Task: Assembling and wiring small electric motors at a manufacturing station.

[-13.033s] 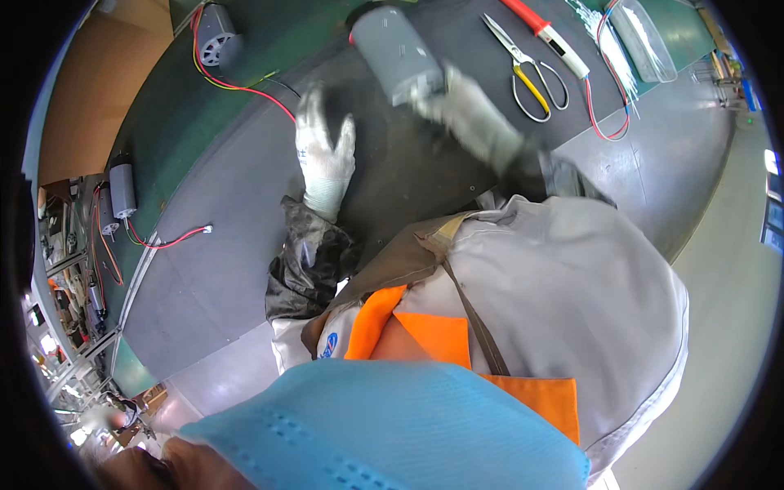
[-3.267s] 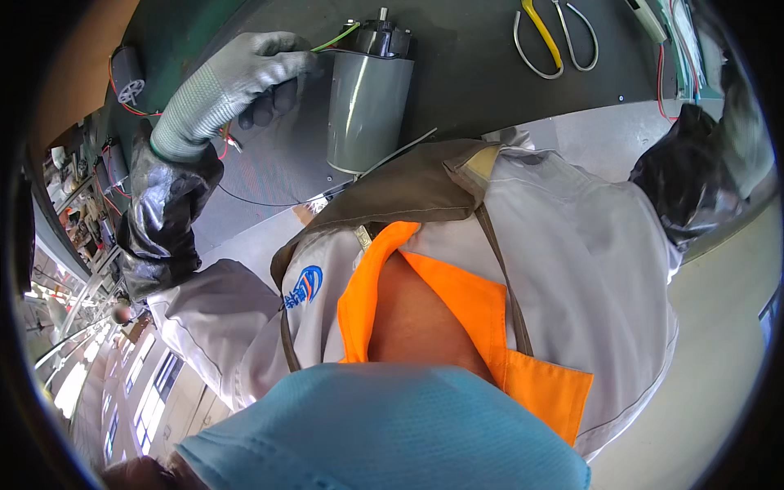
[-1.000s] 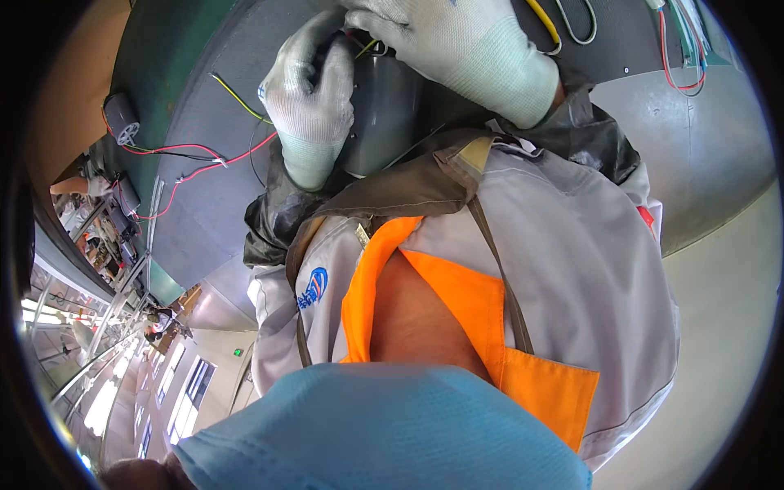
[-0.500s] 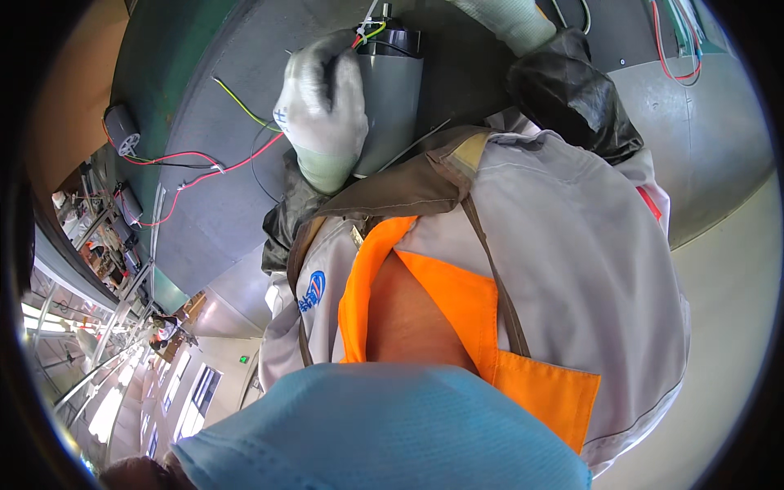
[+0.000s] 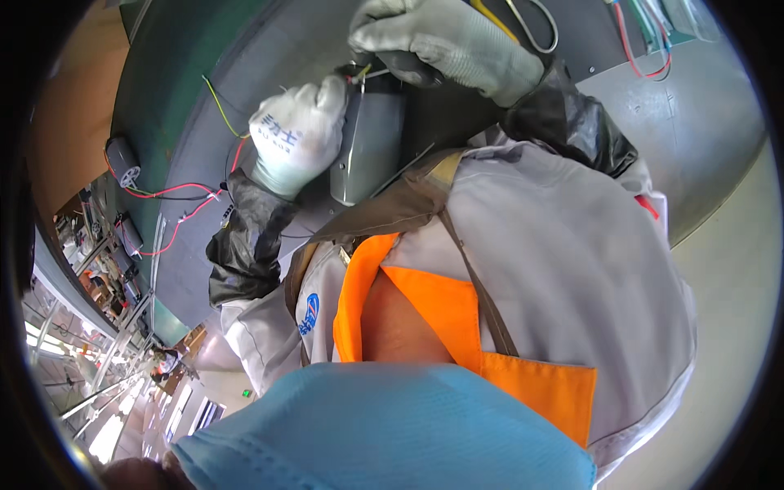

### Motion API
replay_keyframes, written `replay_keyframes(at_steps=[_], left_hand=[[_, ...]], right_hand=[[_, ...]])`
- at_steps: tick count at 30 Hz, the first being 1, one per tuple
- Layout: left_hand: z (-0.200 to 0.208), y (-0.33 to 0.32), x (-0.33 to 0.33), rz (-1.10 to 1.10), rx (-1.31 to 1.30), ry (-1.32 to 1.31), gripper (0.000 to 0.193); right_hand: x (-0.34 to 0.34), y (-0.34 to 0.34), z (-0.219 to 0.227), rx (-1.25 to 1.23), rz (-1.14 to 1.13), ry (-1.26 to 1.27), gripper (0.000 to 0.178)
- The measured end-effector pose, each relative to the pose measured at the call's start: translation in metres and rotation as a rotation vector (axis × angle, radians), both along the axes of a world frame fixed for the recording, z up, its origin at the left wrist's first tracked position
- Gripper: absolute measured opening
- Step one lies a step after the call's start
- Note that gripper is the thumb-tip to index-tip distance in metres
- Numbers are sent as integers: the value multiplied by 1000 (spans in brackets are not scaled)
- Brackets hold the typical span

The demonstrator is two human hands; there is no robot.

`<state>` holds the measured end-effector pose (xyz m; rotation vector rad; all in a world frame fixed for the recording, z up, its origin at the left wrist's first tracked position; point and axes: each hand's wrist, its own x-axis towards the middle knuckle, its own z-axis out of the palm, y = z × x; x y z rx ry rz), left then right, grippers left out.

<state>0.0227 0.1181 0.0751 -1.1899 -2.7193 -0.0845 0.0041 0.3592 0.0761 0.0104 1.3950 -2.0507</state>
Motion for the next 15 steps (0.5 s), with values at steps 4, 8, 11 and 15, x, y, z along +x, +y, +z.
replay_keyframes(at_steps=[4, 8, 11, 15], left_hand=[[5, 18, 8, -103, 77, -131, 22], [6, 25, 9, -148, -17, -98, 23], [10, 20, 10, -1, -117, -43, 33], [20, 18, -2, 97, 176, -124, 38]], right_hand=[[-58, -11, 2, -400, 171, 328, 20], [-69, -64, -11, -166, 10, 108, 23], [-56, -34, 19, 155, -51, 288, 19], [-23, 48, -3, 1127, -426, 1068, 24]])
